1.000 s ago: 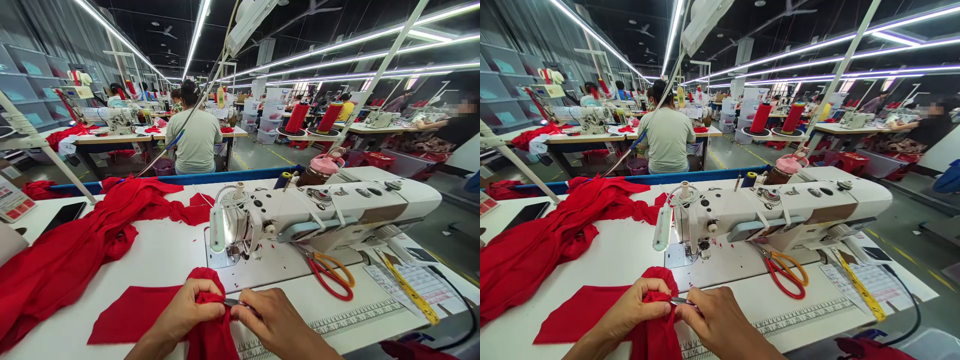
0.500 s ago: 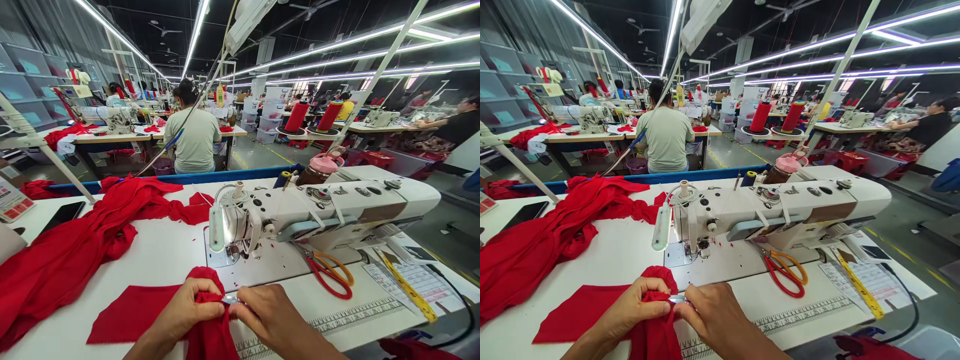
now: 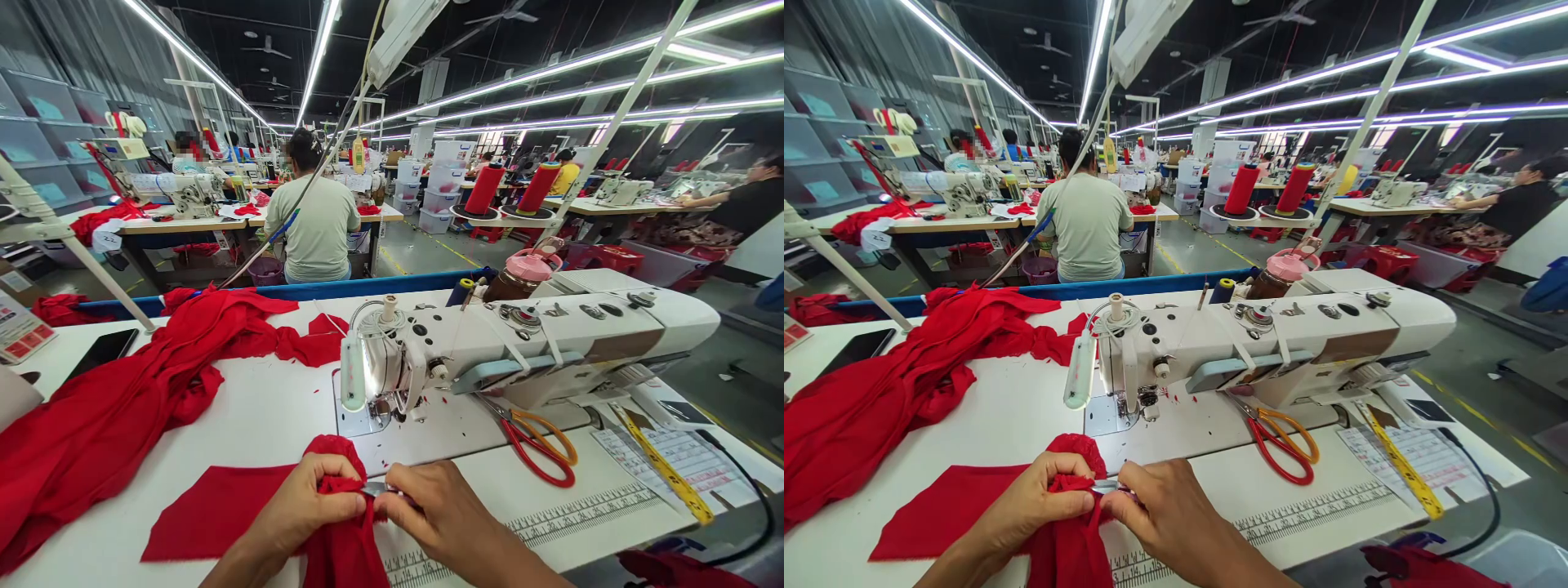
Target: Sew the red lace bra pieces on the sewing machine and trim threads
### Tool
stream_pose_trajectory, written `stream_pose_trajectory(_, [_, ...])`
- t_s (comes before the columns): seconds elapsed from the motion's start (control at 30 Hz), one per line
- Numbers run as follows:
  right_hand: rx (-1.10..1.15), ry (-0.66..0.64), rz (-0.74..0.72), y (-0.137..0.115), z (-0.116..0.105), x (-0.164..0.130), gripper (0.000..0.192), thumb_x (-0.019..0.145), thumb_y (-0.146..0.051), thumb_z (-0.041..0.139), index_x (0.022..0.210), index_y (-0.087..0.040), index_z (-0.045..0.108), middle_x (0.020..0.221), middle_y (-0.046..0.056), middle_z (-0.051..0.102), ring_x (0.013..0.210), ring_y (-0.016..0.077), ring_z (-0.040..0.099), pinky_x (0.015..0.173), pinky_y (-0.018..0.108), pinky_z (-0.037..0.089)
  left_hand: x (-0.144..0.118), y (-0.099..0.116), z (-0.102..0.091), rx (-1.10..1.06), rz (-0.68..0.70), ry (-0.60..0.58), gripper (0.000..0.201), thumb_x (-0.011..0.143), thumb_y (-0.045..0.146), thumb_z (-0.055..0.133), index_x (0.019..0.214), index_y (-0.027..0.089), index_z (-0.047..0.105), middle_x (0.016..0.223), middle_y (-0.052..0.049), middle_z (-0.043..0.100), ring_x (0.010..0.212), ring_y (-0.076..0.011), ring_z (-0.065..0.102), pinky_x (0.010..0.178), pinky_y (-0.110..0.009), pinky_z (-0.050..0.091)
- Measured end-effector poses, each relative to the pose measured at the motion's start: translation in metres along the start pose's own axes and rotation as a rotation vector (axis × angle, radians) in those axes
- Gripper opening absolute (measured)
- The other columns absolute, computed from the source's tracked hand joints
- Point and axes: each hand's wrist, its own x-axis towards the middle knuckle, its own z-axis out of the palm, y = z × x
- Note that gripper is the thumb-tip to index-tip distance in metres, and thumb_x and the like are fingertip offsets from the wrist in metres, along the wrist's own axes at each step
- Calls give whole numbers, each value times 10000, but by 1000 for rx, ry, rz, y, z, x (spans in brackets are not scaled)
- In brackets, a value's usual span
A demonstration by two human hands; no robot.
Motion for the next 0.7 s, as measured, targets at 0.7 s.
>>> stream_pose_trajectory(0.7, [-406,421,56,46,5,7,156,987,-273,561,1000,-167,674,1002,135,689,919,280,640,764,372,448,-4,7,5,-23,-39,14,302,658,383,815,722,156,627,641,30,578,601,-108,459,589,-237,320])
